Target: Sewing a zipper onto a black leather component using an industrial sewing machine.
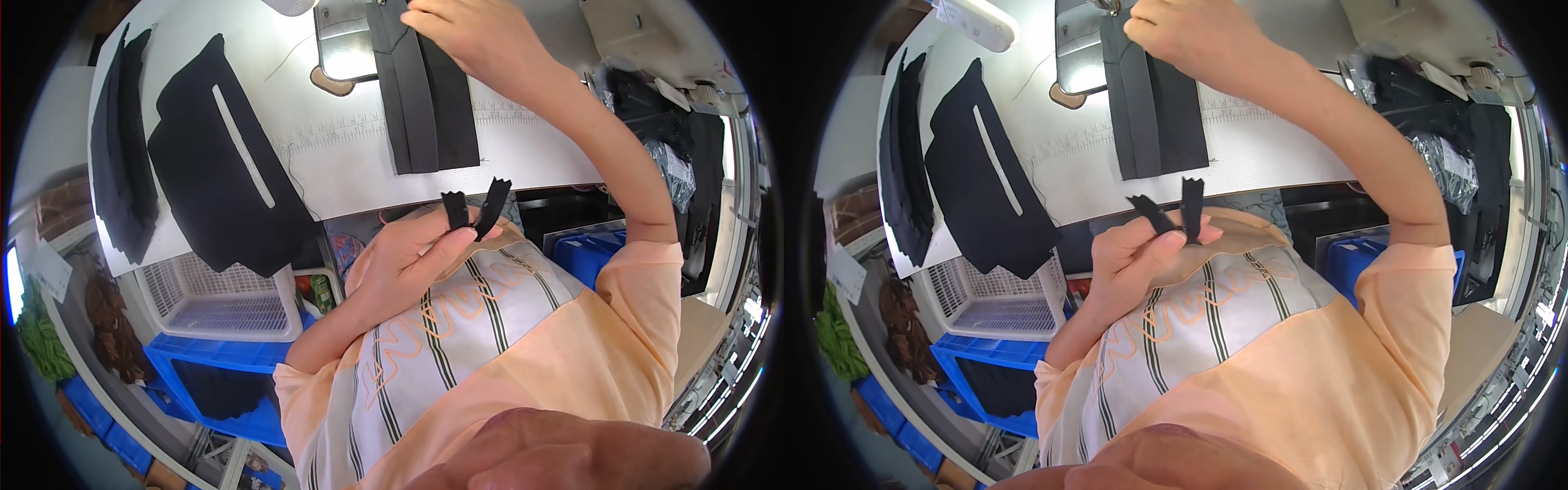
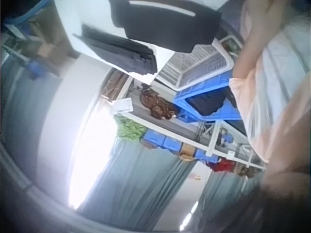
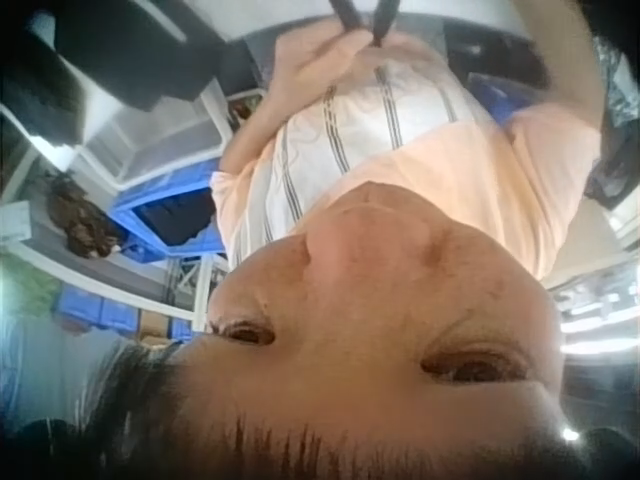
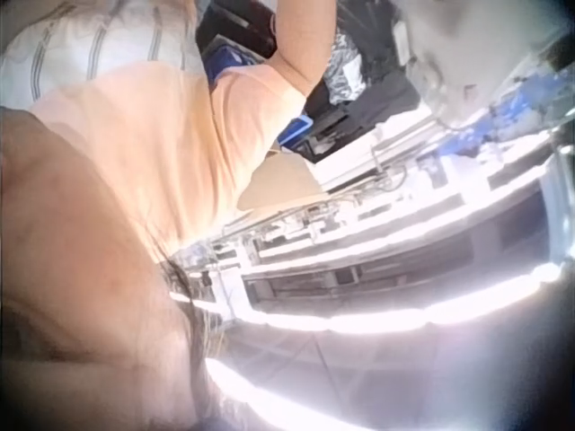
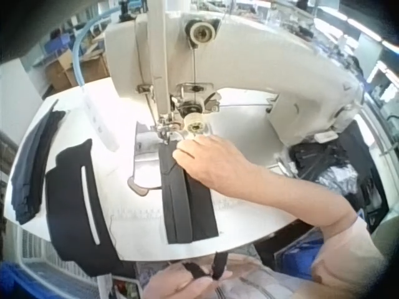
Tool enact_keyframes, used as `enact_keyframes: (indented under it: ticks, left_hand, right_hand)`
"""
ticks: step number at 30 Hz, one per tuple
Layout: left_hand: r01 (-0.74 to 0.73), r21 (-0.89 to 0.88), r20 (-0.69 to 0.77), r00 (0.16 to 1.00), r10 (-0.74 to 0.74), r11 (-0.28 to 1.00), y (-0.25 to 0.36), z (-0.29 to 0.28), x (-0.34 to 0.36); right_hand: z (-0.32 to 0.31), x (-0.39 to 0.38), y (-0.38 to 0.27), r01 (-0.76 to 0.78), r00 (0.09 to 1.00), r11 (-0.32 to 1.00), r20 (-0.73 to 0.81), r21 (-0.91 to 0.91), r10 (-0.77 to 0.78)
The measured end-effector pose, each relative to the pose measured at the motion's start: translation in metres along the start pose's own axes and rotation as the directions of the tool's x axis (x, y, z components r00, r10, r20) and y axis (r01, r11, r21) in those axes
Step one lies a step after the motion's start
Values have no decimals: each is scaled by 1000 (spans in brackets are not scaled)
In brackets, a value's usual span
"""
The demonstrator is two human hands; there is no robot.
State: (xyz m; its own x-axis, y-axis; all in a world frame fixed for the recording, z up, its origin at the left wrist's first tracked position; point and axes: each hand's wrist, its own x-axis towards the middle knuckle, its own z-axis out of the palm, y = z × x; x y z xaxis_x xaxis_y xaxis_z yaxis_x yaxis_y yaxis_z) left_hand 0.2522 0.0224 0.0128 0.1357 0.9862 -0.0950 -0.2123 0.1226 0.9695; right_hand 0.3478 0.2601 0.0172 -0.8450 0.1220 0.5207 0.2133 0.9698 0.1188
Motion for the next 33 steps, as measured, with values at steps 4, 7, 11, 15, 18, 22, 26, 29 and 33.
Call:
enact_keyframes:
  ticks: [4,7,11,15,18,22,26,29,33]
  left_hand:
    - [112,3,37,993,-112,994,6,-7,-3]
    - [106,-117,3,994,-106,987,7,-9,1]
    - [178,-364,-10,981,-195,914,7,-11,6]
    - [314,-483,-14,931,-365,818,33,-20,28]
    - [366,-493,9,909,-416,789,50,-33,53]
    - [477,-424,115,872,-477,770,58,-36,66]
    - [205,530,104,947,-303,823,64,-74,90]
    - [-81,974,36,978,207,214,36,-103,108]
    - [-248,958,285,841,460,-141,3,-116,116]
  right_hand:
    - [21,1,18,104,988,994,121,-32,-99]
    - [21,-13,32,-125,986,965,138,230,94]
    - [-29,-43,48,-143,970,897,123,-418,212]
    - [-54,-46,7,-211,975,959,-35,189,221]
    - [-59,-38,-39,-145,989,905,71,401,127]
    - [-28,-46,-39,-43,997,895,-34,444,64]
    - [-20,-53,-25,-123,978,895,-100,430,182]
    - [-25,-61,-29,-249,961,851,10,462,275]
    - [-26,-70,-38,-285,948,781,43,556,315]
